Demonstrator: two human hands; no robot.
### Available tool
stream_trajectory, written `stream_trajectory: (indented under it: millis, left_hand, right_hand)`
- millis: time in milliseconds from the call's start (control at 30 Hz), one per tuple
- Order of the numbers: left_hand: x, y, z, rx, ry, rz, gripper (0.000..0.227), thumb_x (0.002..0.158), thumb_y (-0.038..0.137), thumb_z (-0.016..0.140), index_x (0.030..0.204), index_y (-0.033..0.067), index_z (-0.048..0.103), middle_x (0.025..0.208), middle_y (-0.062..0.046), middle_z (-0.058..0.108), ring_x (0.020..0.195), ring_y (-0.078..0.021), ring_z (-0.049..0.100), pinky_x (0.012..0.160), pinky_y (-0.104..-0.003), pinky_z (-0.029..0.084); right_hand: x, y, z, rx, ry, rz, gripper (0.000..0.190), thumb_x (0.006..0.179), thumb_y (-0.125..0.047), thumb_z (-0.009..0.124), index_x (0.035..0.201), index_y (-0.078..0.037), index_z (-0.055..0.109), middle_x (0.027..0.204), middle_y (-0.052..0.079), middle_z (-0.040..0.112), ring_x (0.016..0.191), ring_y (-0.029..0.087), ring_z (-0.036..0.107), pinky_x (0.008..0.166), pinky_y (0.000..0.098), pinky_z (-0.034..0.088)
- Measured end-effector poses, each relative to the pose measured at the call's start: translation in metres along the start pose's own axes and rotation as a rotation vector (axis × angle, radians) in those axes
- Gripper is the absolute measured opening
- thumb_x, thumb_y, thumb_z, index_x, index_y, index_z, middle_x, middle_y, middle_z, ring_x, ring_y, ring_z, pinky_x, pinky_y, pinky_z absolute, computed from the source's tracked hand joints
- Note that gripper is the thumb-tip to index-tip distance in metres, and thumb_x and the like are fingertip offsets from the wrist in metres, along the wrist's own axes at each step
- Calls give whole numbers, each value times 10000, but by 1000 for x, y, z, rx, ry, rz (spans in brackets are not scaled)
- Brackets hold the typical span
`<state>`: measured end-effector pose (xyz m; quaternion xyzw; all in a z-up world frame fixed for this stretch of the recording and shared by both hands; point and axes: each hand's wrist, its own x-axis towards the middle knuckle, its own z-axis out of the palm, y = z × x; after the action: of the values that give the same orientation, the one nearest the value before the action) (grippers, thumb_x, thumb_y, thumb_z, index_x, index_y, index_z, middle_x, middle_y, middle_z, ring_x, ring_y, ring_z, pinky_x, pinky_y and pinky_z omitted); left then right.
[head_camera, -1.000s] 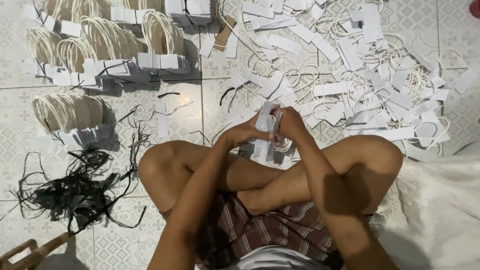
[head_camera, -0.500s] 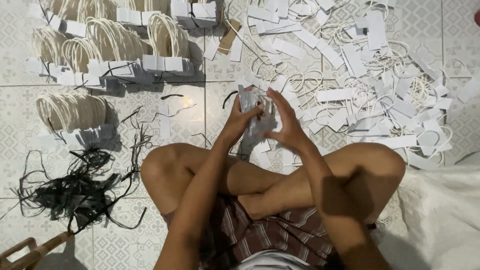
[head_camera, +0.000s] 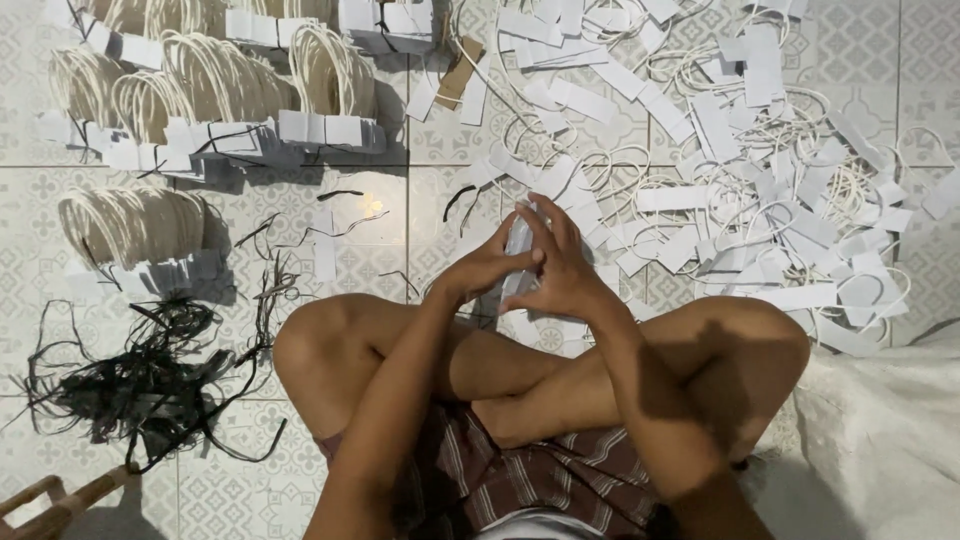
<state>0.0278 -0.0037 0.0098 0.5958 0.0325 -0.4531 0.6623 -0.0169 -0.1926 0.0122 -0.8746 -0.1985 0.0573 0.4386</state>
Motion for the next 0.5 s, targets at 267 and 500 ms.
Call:
stream_trajectory:
  millis: [267,500]
  left_hand:
    - [10,-24,-8,-81,-116,69,1188,828,192,893,1657,144,43,1550,-203,439,1369,-309,471,1103,-485,443]
    - [3,-19,-3,-119,-172,193,1028,790,125,894,1602,94,264,1458,-147,509,1256,-285,528,1054,-496,480]
  right_hand:
    - [3,-21,-14,-75,-45,-56,1296,617,-447,956,1625,-251,164,1656,234,135,1540,434,180,1259,599,67]
    - [6,-41,-44,-42,-136,-83,1354,584,-458,995,1642,-234,180,1644,274,156,1524,495,183,1238,647,25]
